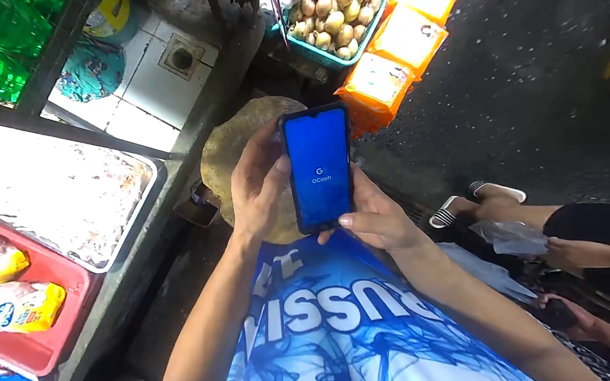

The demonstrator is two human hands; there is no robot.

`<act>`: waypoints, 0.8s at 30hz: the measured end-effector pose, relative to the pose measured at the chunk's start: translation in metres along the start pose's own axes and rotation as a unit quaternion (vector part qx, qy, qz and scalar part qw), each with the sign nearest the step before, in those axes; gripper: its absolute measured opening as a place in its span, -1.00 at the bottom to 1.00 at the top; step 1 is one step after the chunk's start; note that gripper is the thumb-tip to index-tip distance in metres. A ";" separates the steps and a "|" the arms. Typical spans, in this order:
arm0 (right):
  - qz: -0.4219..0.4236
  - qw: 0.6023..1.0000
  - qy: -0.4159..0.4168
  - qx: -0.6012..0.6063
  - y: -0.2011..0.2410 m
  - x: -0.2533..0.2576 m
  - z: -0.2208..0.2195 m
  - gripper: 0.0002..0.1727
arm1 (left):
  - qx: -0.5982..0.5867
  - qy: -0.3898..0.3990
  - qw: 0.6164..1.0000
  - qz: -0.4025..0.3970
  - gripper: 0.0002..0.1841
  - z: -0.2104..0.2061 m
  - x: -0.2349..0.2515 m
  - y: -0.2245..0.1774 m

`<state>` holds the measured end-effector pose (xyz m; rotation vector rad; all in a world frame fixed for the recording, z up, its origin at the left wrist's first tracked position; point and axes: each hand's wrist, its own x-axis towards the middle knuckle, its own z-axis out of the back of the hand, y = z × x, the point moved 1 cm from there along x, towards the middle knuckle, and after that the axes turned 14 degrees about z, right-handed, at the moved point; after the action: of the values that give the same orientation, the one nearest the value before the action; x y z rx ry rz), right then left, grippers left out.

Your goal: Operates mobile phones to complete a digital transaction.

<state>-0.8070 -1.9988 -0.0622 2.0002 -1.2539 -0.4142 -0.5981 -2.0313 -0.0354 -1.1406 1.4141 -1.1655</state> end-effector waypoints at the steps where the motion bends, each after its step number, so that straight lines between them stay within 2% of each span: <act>1: 0.000 1.000 0.000 0.000 0.000 0.000 0.000 -0.18 | 0.002 0.003 1.000 0.001 -0.39 0.000 -0.001 0.000; 5: 0.002 1.000 -0.007 0.011 0.000 0.001 -0.003 -0.18 | -0.012 0.043 0.999 0.005 -0.30 0.002 -0.004 0.002; 8: 0.011 1.000 -0.003 0.021 0.002 0.000 -0.006 -0.15 | -0.116 0.070 0.989 0.054 -0.21 0.004 -0.006 0.005; 11: 0.030 1.000 -0.001 -0.001 0.008 0.000 -0.006 -0.12 | -0.308 0.094 0.941 0.106 -0.10 0.011 -0.007 -0.003; 13: 0.041 0.999 0.002 -0.012 0.010 0.001 -0.006 -0.10 | -0.383 0.115 0.911 0.107 -0.07 0.019 -0.007 -0.011; 15: 0.049 0.999 -0.005 -0.016 0.011 0.001 -0.005 -0.10 | -0.347 0.124 0.924 0.102 -0.10 0.021 -0.007 -0.016; 17: 0.048 0.999 -0.007 -0.023 0.014 0.001 -0.005 -0.10 | -0.238 0.104 0.960 0.100 -0.20 0.016 -0.006 -0.019; 19: 0.040 0.999 -0.010 -0.035 0.013 0.001 -0.006 -0.14 | -0.158 0.095 0.978 0.100 -0.22 0.011 -0.004 -0.021; 21: 0.027 0.998 -0.030 -0.057 0.010 0.000 -0.010 -0.25 | -0.123 0.090 0.984 0.097 -0.23 0.007 -0.004 -0.023; 24: 0.007 0.986 -0.108 -0.126 0.005 0.002 -0.017 -0.44 | -0.106 0.088 0.987 0.077 -0.26 0.006 -0.006 -0.022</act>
<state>-0.7986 -1.9952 -0.0471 1.7663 -1.2730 -0.7611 -0.5899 -2.0284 -0.0131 -1.0688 1.7644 -1.0453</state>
